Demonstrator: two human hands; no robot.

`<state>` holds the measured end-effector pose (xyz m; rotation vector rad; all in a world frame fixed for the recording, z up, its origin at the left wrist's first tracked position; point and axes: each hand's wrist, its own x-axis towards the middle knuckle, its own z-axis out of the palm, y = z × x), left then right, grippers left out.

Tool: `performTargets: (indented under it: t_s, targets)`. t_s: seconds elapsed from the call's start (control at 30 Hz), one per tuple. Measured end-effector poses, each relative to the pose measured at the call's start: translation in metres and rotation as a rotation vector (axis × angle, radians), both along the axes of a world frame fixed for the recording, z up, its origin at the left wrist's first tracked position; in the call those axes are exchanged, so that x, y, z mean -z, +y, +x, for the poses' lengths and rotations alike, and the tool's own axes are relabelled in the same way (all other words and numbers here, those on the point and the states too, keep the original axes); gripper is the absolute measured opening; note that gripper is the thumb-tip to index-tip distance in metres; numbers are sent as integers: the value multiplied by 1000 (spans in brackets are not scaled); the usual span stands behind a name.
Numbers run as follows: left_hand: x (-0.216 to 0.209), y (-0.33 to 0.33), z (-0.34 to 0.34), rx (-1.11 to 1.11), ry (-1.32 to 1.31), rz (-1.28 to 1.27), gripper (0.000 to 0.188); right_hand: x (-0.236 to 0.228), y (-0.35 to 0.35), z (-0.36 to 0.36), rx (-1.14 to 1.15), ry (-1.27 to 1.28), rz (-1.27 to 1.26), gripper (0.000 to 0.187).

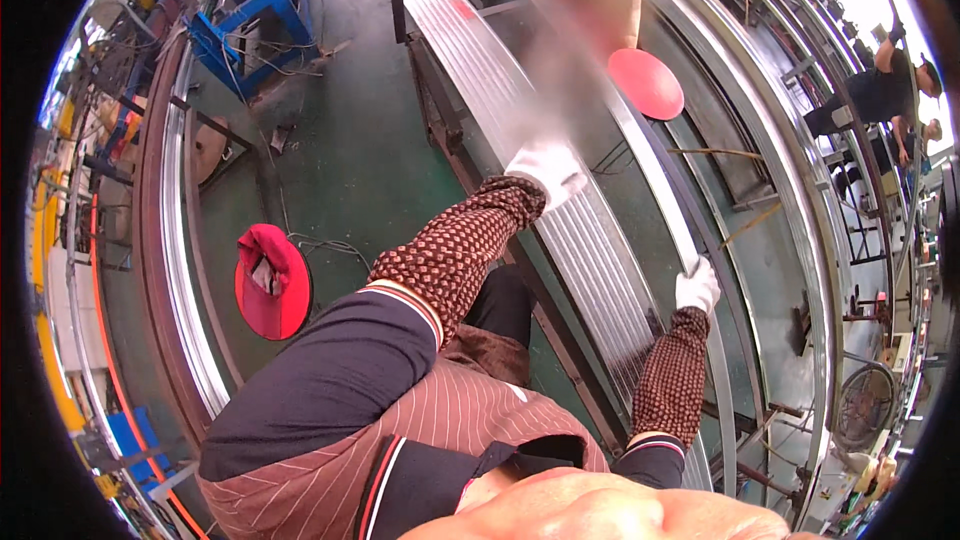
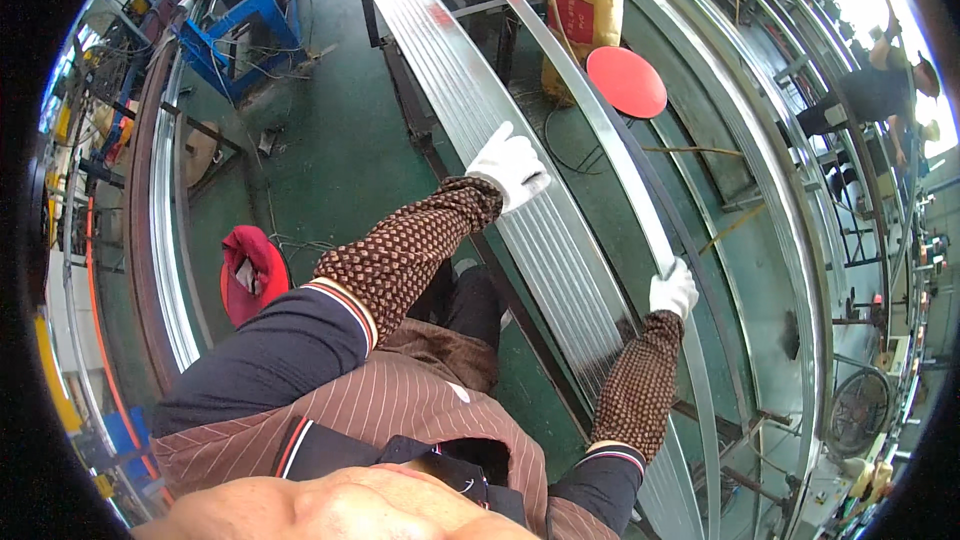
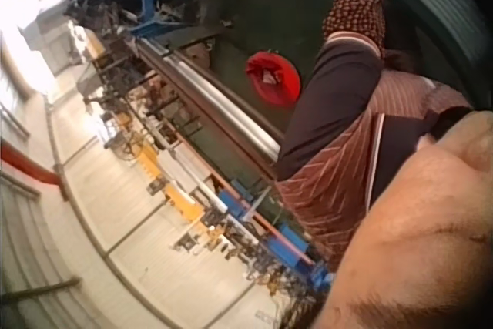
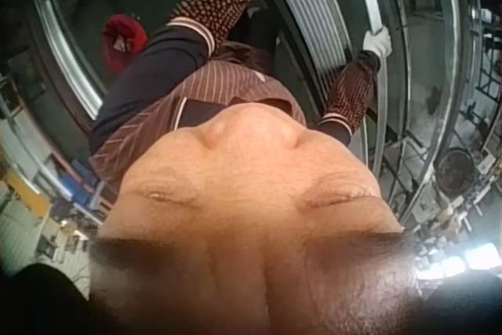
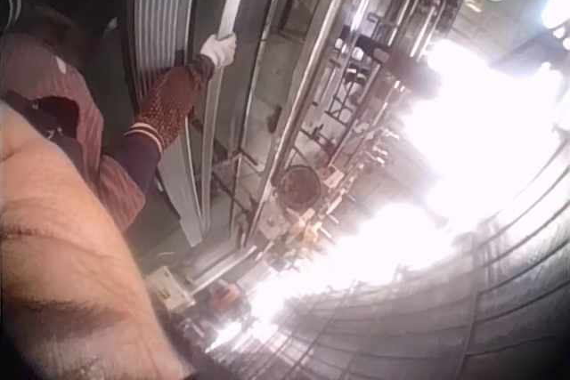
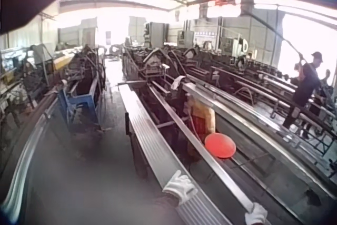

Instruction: Moving and arranging curved wooden or composite slats on a metal rack in a manufacturing facility.

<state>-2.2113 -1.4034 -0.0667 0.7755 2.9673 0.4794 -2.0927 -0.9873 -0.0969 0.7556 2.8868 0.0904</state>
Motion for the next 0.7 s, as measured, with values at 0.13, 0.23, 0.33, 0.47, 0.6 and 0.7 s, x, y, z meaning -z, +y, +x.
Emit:
performTargets:
  t_s: [0.13, 0.23, 0.33, 0.47, 0.6, 0.7]
  targets:
    - [4, -3, 1, -5, 9, -38, 40, 7, 38, 42, -12, 60, -175, 66]
    - [11, -14, 4, 5, 26, -26, 39, 17, 67, 85, -55, 92, -269, 63]
    - [10, -11, 4, -14, 91, 47, 38, 40, 129, 141, -92, 200, -352, 55]
    - [2, -12, 3, 26, 58, 2, 37, 21, 107, 156, 75, 146, -646, 46]
    - [-28, 10, -3, 151, 151, -204, 40, -41, 26, 129, -70, 41, -693, 42]
    - [-9, -7, -5, 98, 198, -145, 42, -88, -33, 72, -125, -244, -571, 59]
